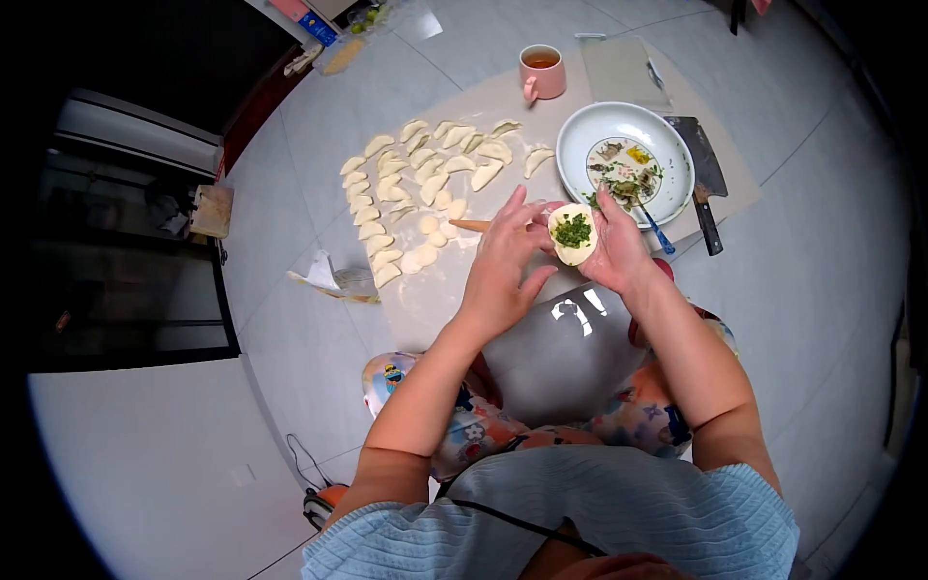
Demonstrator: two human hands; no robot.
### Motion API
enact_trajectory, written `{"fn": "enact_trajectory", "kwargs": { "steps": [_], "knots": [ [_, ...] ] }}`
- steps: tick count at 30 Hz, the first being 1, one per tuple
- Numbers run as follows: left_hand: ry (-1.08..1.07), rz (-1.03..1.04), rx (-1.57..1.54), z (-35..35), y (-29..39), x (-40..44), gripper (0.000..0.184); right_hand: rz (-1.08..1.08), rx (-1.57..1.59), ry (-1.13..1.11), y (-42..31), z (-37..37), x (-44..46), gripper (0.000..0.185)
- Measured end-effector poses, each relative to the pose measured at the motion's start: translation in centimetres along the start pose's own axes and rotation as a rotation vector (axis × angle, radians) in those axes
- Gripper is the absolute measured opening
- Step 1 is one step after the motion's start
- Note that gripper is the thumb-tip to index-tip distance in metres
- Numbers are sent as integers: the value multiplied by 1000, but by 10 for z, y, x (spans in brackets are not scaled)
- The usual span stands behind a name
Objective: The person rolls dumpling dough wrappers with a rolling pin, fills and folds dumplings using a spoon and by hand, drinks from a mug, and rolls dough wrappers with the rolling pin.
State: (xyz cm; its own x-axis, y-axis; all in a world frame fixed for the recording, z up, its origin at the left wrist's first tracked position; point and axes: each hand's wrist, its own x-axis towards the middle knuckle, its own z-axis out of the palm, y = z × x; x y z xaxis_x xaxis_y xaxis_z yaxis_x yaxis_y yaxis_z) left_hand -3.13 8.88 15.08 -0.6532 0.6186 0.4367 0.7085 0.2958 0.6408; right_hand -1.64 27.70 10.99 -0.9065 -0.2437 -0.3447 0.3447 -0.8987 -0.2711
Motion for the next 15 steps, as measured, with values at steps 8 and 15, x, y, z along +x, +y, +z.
{"fn": "enact_trajectory", "kwargs": {
  "steps": [8,15],
  "knots": [
    [8,135,195,3,-7,-6,26,47,-35,-50,9,10,-8,73],
    [130,-219,-295,8,-11,-6,11,87,-238,-95,17,4,-6,67]
  ]
}}
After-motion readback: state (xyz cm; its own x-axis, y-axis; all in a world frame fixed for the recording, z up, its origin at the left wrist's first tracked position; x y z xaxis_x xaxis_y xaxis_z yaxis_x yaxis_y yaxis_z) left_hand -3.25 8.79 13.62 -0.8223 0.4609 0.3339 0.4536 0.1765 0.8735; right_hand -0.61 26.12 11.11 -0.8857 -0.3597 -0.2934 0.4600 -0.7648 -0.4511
